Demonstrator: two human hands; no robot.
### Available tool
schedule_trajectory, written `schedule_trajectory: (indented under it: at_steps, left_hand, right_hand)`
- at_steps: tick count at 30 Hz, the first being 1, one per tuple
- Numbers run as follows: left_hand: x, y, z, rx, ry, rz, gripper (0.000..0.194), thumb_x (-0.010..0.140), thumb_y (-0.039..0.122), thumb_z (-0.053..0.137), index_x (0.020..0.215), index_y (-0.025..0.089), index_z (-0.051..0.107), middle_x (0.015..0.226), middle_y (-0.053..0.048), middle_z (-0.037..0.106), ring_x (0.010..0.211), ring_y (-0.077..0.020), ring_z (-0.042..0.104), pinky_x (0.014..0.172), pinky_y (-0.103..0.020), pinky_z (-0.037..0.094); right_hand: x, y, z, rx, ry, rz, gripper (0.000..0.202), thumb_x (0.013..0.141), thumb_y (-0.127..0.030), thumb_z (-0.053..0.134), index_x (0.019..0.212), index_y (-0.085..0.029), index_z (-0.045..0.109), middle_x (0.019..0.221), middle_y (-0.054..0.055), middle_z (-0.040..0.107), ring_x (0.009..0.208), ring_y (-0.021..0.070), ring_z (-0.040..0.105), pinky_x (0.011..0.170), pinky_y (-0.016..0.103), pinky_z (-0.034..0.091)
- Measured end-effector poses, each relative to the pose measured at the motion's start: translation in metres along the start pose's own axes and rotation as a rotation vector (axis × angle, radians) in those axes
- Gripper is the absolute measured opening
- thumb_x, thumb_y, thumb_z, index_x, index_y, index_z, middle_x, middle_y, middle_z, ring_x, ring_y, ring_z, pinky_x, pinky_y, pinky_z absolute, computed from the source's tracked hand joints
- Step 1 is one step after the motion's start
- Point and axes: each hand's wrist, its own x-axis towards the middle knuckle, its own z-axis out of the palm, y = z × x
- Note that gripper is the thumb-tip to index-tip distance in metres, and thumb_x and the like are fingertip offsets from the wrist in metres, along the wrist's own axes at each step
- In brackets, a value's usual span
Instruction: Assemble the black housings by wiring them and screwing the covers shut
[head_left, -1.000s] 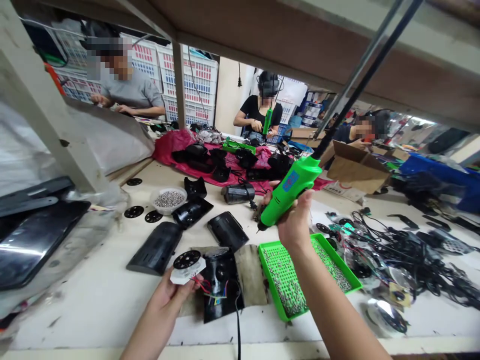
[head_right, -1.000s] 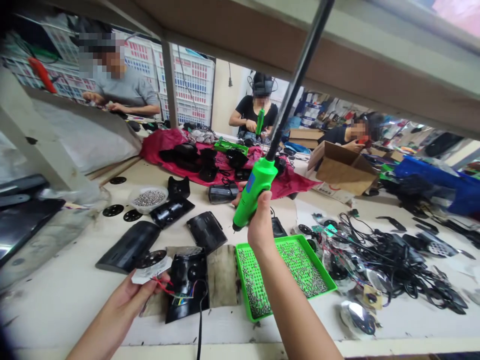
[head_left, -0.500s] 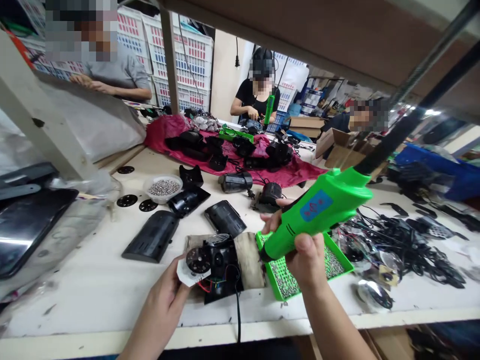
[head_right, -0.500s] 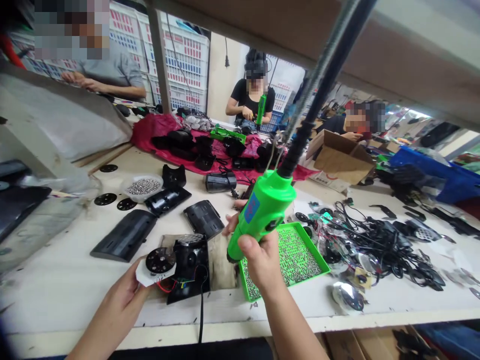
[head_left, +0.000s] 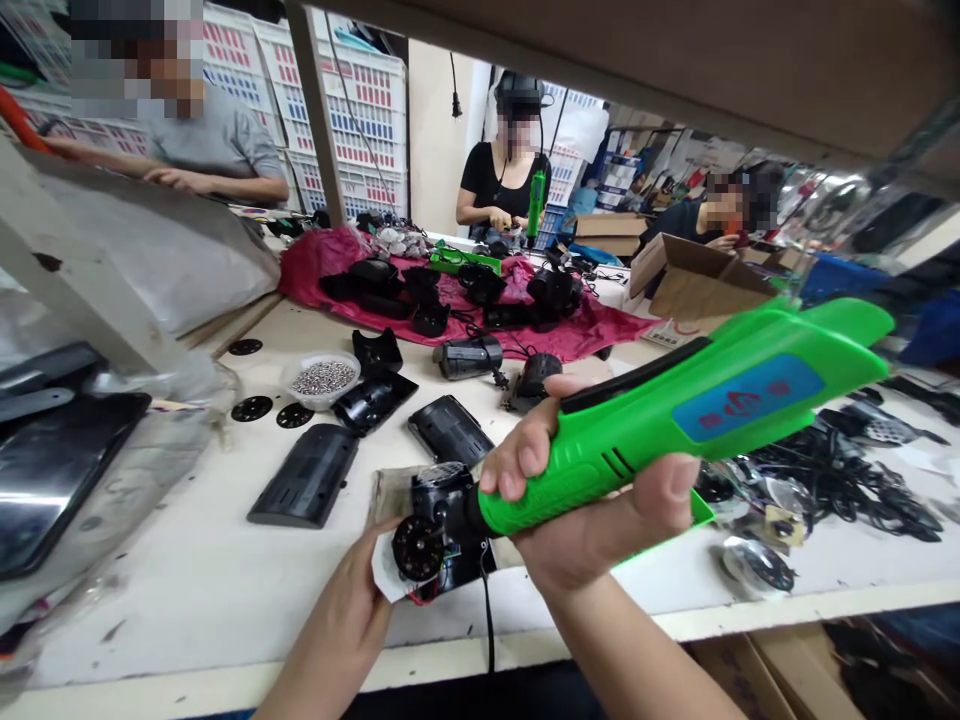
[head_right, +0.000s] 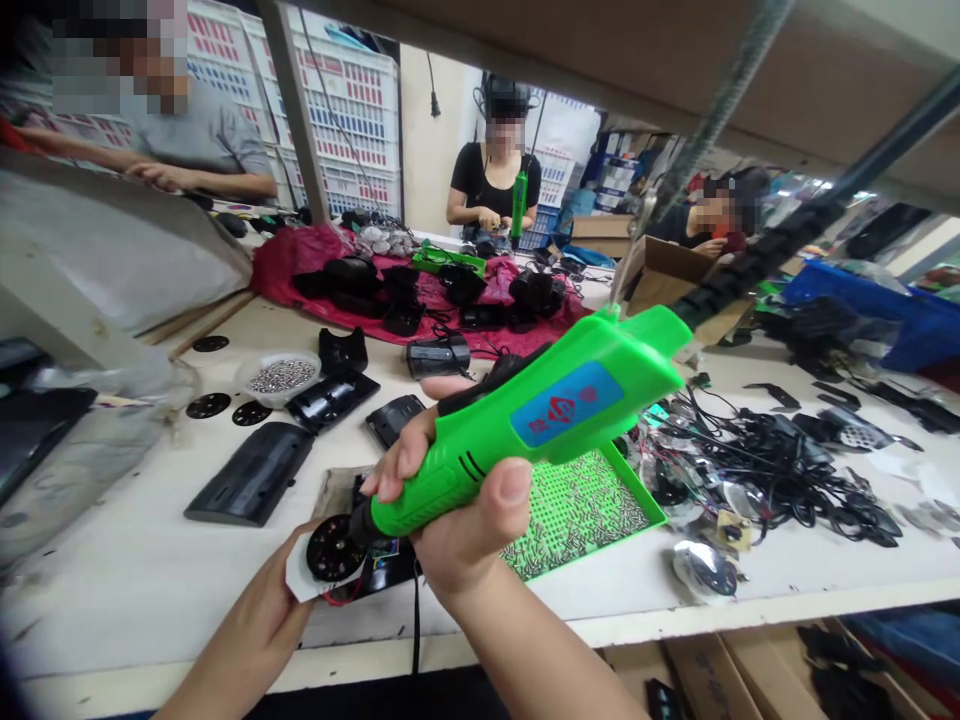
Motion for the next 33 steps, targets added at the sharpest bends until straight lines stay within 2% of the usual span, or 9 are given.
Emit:
schedule_trajectory:
  at_steps: [4,10,14,22,31,33]
  left_hand:
    - [0.001,0.001,0.0,0.033,0.004,0.027,0.036,0.089,0.02,0.038,0.122,0.014,0.05,0.115,-0.015,0.068,0.105,-0.024,0.067,0.089,-0.037,0.054]
    - [0.004,0.005,-0.003,0.036,0.005,0.046,0.038,0.086,0.015,0.038,0.123,0.015,0.049,0.115,-0.014,0.068,0.105,-0.0223,0.067,0.089,-0.034,0.054]
    - [0.003,0.004,-0.002,0.01,-0.003,0.016,0.039,0.087,0.015,0.039,0.124,0.015,0.05,0.119,-0.015,0.067,0.106,-0.0233,0.066,0.09,-0.036,0.054]
    - [-0.001,-0.01,-0.004,-0.032,-0.135,-0.035,0.043,0.09,0.021,0.042,0.132,0.015,0.047,0.129,-0.017,0.061,0.117,-0.0264,0.061,0.097,-0.041,0.05]
    - [0.004,-0.003,-0.005,0.034,-0.062,0.008,0.041,0.09,0.02,0.039,0.129,0.016,0.05,0.123,-0.015,0.065,0.113,-0.0259,0.062,0.094,-0.041,0.051]
    - [0.006,0.001,-0.006,-0.004,-0.039,0.017,0.034,0.09,0.023,0.039,0.118,0.018,0.057,0.114,-0.014,0.068,0.106,-0.0264,0.064,0.089,-0.04,0.053]
  right_hand:
    - [-0.001,0.002,-0.001,-0.045,0.008,-0.009,0.052,0.074,-0.072,0.05,0.091,-0.024,0.063,0.052,-0.007,0.046,0.034,0.0098,0.043,0.036,0.025,0.045]
    - [-0.003,0.003,0.0,-0.038,0.033,-0.012,0.051,0.074,-0.071,0.053,0.09,-0.024,0.063,0.051,-0.006,0.047,0.035,0.01,0.044,0.035,0.024,0.042]
    - [-0.003,0.003,0.0,-0.035,0.042,-0.025,0.051,0.074,-0.072,0.052,0.089,-0.024,0.063,0.051,-0.007,0.046,0.035,0.0101,0.043,0.035,0.024,0.041]
    - [-0.004,0.005,-0.002,-0.031,0.012,-0.026,0.052,0.076,-0.072,0.051,0.092,-0.024,0.063,0.053,-0.007,0.046,0.036,0.0095,0.043,0.036,0.024,0.043]
    - [-0.004,0.006,0.0,-0.067,0.052,-0.026,0.051,0.075,-0.071,0.05,0.09,-0.024,0.063,0.052,-0.007,0.046,0.034,0.0093,0.042,0.035,0.024,0.042]
    - [-0.003,0.005,-0.001,-0.089,0.045,-0.017,0.054,0.072,-0.075,0.05,0.088,-0.025,0.062,0.051,-0.007,0.046,0.034,0.0098,0.042,0.035,0.024,0.041]
